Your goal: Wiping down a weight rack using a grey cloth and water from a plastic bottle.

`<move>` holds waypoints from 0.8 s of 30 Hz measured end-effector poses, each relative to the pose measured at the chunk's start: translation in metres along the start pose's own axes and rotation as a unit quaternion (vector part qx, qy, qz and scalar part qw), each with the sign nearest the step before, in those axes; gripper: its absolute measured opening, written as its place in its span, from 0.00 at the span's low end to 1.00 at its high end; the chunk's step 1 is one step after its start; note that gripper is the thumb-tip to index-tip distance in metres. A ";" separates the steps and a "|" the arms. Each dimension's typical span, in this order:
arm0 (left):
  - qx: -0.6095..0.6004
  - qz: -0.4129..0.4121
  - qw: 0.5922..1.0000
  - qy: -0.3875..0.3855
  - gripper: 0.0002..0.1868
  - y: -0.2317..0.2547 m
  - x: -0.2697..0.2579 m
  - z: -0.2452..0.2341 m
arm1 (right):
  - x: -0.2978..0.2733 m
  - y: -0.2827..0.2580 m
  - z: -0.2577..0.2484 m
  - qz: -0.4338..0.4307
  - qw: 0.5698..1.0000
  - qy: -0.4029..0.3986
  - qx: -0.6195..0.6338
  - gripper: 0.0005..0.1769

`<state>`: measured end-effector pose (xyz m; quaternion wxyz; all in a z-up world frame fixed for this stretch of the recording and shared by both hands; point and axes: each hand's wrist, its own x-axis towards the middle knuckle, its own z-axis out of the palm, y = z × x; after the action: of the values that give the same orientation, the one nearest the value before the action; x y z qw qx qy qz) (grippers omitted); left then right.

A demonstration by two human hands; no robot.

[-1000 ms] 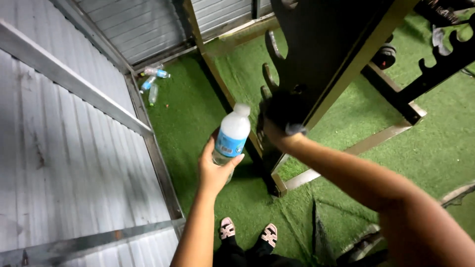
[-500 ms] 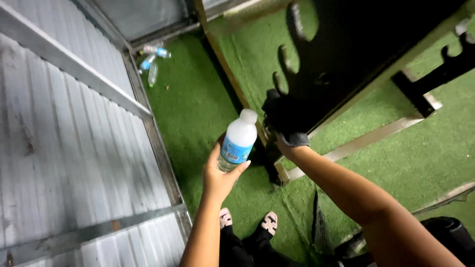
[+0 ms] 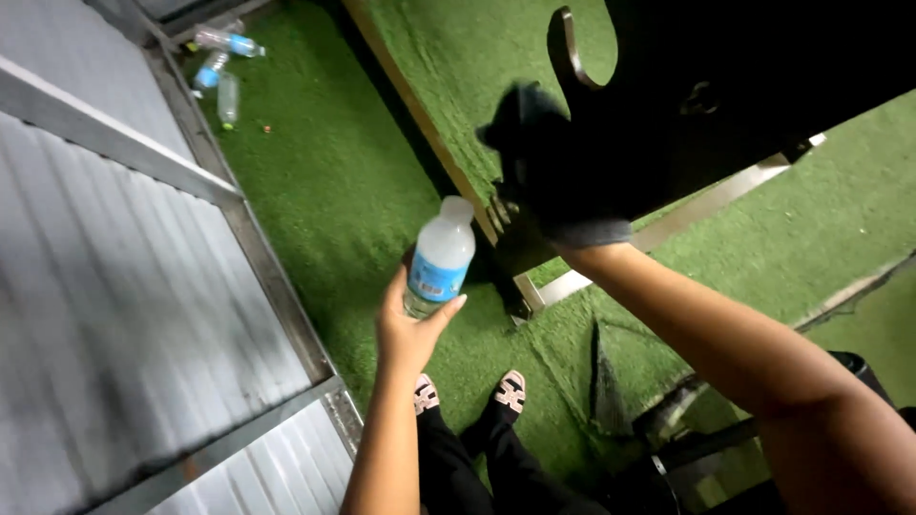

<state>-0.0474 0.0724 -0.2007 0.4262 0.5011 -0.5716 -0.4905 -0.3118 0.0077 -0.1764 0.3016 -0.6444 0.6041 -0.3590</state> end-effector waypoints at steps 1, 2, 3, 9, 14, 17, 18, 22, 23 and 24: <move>-0.001 -0.002 1.000 -0.002 0.40 -0.003 0.004 0.001 | -0.007 0.006 -0.001 0.003 1.000 0.000 -0.001 0.12; 0.010 0.018 1.000 0.004 0.41 -0.007 0.008 0.003 | -0.014 0.011 -0.001 -0.065 0.982 0.045 -0.171 0.14; 0.022 0.035 0.999 0.011 0.41 -0.011 0.011 0.004 | -0.022 0.017 -0.001 -0.131 0.930 0.084 -0.333 0.18; 0.032 0.027 0.999 -0.028 0.42 -0.030 0.012 -0.007 | -0.020 0.037 0.054 -0.034 0.946 0.004 -0.321 0.18; 0.082 -0.013 0.996 -0.038 0.40 -0.076 0.011 -0.017 | -0.005 0.106 0.127 0.113 0.978 0.034 -0.171 0.17; 0.081 -0.024 0.996 -0.034 0.44 -0.089 0.009 -0.012 | 0.002 0.129 0.155 0.191 0.959 0.082 -0.193 0.17; 0.080 -0.031 0.996 -0.033 0.46 -0.092 0.011 -0.009 | 0.008 0.131 0.160 0.147 0.920 0.079 -0.354 0.17; 0.096 0.003 0.995 -0.023 0.45 -0.115 0.008 -0.010 | 0.013 0.201 0.205 0.157 0.926 0.079 -0.334 0.18; 0.072 -0.013 0.997 -0.025 0.44 -0.121 0.007 -0.010 | 0.013 0.208 0.209 0.159 0.928 0.081 -0.327 0.18; 0.047 -0.028 0.998 -0.028 0.42 -0.126 0.006 -0.011 | 0.012 0.213 0.213 0.161 0.930 0.084 -0.319 0.18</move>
<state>-0.0178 0.0630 -0.3234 0.3723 0.5228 -0.5910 -0.4887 -0.2559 -0.0329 -0.4699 0.0820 -0.5681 0.8057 -0.1461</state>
